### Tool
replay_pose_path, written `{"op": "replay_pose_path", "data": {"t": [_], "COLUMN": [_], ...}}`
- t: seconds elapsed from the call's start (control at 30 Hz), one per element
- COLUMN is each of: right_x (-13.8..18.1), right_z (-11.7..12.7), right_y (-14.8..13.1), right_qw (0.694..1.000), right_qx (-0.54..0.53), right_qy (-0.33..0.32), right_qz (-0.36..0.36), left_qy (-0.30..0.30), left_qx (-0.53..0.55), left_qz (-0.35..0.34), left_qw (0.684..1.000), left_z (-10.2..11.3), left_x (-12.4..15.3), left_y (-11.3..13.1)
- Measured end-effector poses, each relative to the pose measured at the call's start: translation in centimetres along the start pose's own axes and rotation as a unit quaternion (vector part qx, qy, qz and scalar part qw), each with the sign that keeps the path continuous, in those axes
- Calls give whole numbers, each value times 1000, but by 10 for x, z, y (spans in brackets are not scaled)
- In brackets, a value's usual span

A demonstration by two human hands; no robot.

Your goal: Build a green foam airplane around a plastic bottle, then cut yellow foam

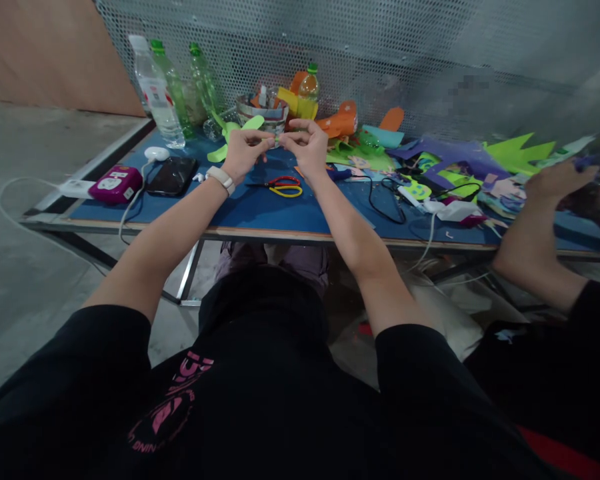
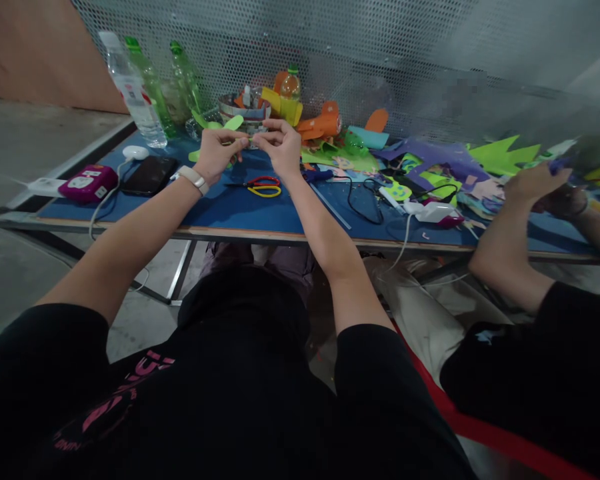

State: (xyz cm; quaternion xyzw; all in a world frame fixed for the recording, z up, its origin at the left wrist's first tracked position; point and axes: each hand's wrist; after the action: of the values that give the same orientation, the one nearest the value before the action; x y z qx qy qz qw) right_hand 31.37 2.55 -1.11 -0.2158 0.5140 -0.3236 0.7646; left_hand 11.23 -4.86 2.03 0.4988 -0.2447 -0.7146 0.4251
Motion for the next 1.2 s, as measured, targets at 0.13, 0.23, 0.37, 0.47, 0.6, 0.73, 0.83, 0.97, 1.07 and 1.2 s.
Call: {"op": "replay_pose_path", "data": {"t": [0.13, 0.23, 0.37, 0.47, 0.6, 0.73, 0.83, 0.97, 1.07, 1.2], "right_x": [1, 3, 3, 3, 4, 9, 11, 10, 9, 10], "right_z": [0, -1, 0, 0, 0, 3, 7, 11, 12, 12], "right_y": [-5, -13, -17, -16, -19, -24, -21, -15, -19, -27], "right_qw": [1000, 1000, 1000, 999, 999, 999, 998, 998, 998, 998], "right_qx": [9, 8, 2, 6, 4, -12, -13, 1, -3, 0], "right_qy": [-9, 0, 19, 26, 26, 29, 37, 36, 36, 42], "right_qz": [-1, -4, -10, -18, -27, -41, -48, -45, -54, -51], "left_qy": [-12, 5, -7, -16, -8, -27, -13, 1, 19, 1], "left_qx": [-25, -21, -49, -59, -72, -185, -201, -142, -96, -90], "left_qz": [15, 5, 3, -12, -43, -2, 13, -4, -13, -1], "left_qw": [1000, 1000, 999, 998, 996, 982, 979, 990, 995, 996], "left_z": [1, 0, 2, 4, 5, 11, 14, 10, 4, 2], "left_x": [-2, -5, -7, -5, 0, 4, 5, -1, -4, -4], "left_y": [-3, -10, -18, -17, -6, 9, 8, -12, -24, -24]}}
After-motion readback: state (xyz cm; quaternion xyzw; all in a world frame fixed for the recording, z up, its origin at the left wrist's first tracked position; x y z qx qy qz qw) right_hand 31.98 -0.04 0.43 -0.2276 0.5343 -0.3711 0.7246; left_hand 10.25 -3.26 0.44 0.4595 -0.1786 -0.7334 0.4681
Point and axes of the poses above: each hand's wrist, its own x-axis away from the middle knuckle, its own z-axis out of the back of the hand, y = z × x, and after that the axes turned 4 degrees about -y, right-handed
